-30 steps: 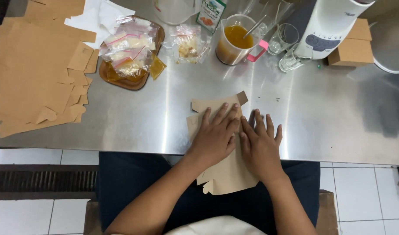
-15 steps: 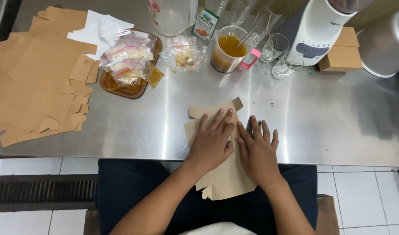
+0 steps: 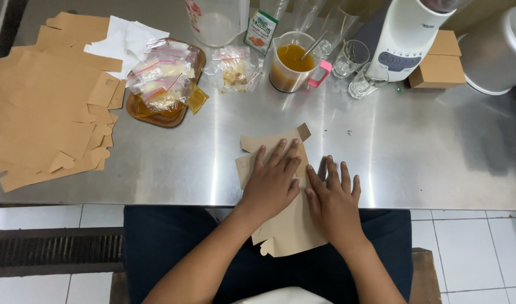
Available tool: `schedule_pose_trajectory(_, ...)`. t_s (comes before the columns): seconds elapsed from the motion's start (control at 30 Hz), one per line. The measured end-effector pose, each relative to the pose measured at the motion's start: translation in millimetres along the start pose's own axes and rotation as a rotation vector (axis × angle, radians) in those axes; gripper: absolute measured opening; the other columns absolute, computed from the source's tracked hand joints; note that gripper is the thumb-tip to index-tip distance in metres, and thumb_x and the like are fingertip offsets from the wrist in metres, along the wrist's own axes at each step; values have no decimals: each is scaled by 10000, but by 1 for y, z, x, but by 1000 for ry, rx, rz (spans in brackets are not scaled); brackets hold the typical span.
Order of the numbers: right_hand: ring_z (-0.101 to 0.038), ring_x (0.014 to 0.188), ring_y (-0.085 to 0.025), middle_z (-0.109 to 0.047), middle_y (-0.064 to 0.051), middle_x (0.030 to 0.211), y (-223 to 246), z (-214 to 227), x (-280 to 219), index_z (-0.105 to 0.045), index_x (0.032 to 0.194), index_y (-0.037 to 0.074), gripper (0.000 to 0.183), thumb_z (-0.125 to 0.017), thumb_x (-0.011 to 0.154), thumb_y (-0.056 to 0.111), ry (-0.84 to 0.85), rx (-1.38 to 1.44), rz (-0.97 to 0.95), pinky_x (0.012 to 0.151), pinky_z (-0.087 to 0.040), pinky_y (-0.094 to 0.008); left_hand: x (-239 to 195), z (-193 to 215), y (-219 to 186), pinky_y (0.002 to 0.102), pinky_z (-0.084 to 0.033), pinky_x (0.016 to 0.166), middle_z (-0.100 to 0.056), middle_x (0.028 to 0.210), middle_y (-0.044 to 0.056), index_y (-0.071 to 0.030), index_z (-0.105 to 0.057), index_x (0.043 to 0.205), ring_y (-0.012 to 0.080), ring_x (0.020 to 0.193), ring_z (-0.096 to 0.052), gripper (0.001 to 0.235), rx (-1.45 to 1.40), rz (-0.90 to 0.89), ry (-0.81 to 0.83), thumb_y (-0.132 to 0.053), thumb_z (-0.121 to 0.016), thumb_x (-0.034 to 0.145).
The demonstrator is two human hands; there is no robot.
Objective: The person folds flat cardboard pieces into small box shapes on a stainless steel table. They handle the pieces one at a time, creasing the edges and stacking the finished boxes.
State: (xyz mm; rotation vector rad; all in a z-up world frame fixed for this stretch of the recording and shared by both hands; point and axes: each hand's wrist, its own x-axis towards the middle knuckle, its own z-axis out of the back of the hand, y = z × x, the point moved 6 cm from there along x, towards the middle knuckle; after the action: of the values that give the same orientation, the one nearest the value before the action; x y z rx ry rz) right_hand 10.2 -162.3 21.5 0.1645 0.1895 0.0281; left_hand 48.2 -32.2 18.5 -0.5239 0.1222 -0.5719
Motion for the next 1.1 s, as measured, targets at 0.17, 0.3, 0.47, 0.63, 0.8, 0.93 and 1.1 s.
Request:
schedule_pose_trajectory(0.17,-222,1507,-454,-355,-179,1600,10,12,22,-491,1507,293,467,-422,1047,334,-2,26,-8,1165,-138,-672,-1,1,-1,665,-109,1159,-314,1613,215,-13,-497,1379,377,1514,-230,449,-4,-6,1,-227,-448,987)
schedule_pose_trajectory(0.3,-212,1520,-430,-347,-162,1610,13,13,39,-471,1519,309,474,-385,1055,362,3,49,-15,1176,-125,-656,-2,3,-1,661,-109,1160,-307,1619,208,-10,-507,1367,376,1516,-222,439,-14,-7,10,-226,-447,989)
schedule_pose_trajectory(0.47,-213,1520,-427,-344,-165,1613,17,13,41,-451,1531,297,482,-378,1057,339,13,49,-11,1181,-123,-652,-3,4,-1,660,-112,1160,-326,1608,211,-16,-508,1359,380,1512,-233,434,-24,-4,-3,-232,-447,987)
schedule_pose_trajectory(0.63,-226,1517,-421,-361,-164,1607,14,13,30,-457,1532,289,488,-403,1047,299,39,52,-28,1190,-118,-634,-2,1,-1,656,-118,1160,-345,1596,220,-11,-511,1350,379,1506,-249,425,-34,6,-22,-219,-471,982)
schedule_pose_trajectory(0.8,-217,1518,-418,-349,-149,1615,6,6,15,-449,1532,309,490,-405,1044,300,45,27,-32,1188,-117,-637,-1,0,1,648,-112,1166,-329,1609,205,-18,-505,1355,364,1514,-235,433,-24,15,-8,-243,-465,987)
schedule_pose_trajectory(0.93,-215,1514,-423,-343,-150,1615,-10,-11,-1,-442,1535,302,496,-414,1041,279,55,6,-23,1184,-127,-644,0,-9,5,641,-99,1170,-332,1609,198,-24,-508,1366,354,1517,-231,444,-19,30,-4,-250,-475,985)
schedule_pose_trajectory(1.1,-310,1471,-428,-376,-151,1594,-22,-25,-16,-483,1491,244,501,-493,991,270,-252,-98,211,1114,-259,-658,0,-16,8,596,-213,1152,-340,1613,98,-97,-518,1296,320,1496,-285,399,58,-42,-213,-263,-544,935)
